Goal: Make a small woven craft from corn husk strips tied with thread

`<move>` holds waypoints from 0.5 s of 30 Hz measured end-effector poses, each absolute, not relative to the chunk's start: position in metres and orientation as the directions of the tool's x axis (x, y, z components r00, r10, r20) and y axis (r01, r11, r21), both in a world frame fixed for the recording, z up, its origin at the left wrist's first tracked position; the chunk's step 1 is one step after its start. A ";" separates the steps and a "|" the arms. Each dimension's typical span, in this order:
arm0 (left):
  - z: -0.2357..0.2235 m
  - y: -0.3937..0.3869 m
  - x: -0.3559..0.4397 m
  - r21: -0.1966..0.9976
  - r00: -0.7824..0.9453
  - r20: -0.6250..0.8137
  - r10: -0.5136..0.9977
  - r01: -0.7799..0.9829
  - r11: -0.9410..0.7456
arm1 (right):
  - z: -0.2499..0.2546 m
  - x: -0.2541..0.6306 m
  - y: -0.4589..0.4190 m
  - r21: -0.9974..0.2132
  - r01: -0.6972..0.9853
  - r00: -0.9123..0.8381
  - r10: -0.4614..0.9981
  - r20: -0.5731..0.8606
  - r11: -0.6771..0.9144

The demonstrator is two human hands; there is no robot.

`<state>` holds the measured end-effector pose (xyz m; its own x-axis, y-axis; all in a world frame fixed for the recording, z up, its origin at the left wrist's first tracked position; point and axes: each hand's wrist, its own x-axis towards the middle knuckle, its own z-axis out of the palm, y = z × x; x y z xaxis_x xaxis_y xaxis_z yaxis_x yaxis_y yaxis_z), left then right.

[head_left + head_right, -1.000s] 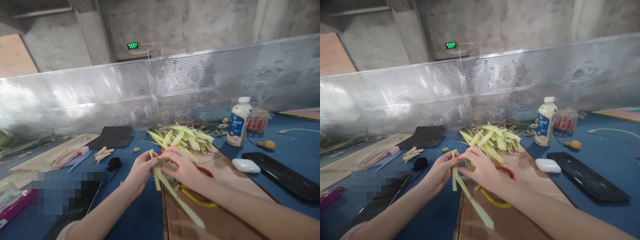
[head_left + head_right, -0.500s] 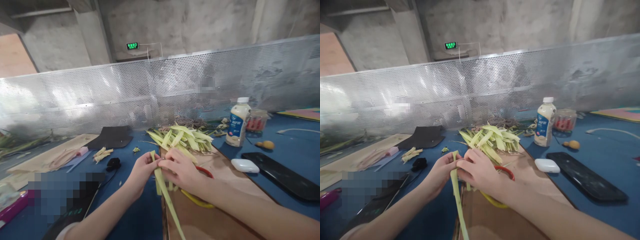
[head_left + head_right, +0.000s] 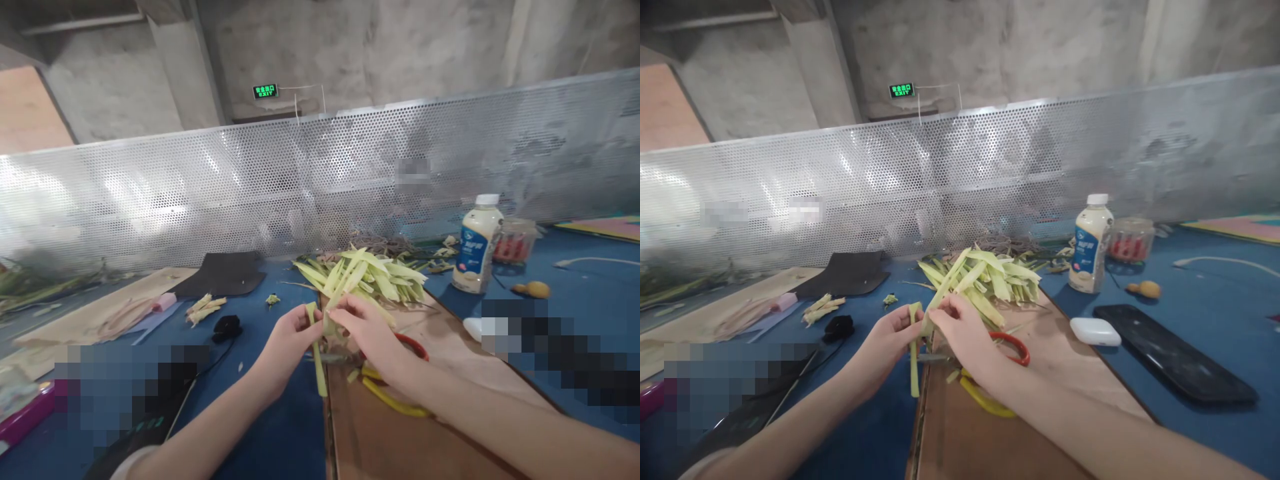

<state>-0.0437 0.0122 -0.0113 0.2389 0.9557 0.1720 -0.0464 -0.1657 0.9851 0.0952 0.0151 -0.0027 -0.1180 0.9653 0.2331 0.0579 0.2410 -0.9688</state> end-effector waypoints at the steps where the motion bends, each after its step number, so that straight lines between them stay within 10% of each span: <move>1: -0.011 0.011 -0.044 0.985 0.248 0.171 0.954 -0.046 -0.164 | -0.003 0.095 0.016 -0.976 0.051 -0.125 0.971 0.202 0.210; 15: -0.006 0.008 -0.040 0.987 0.222 0.073 0.972 -0.157 -0.039 | -0.015 0.097 0.024 -0.995 -0.102 -0.199 0.979 0.031 0.010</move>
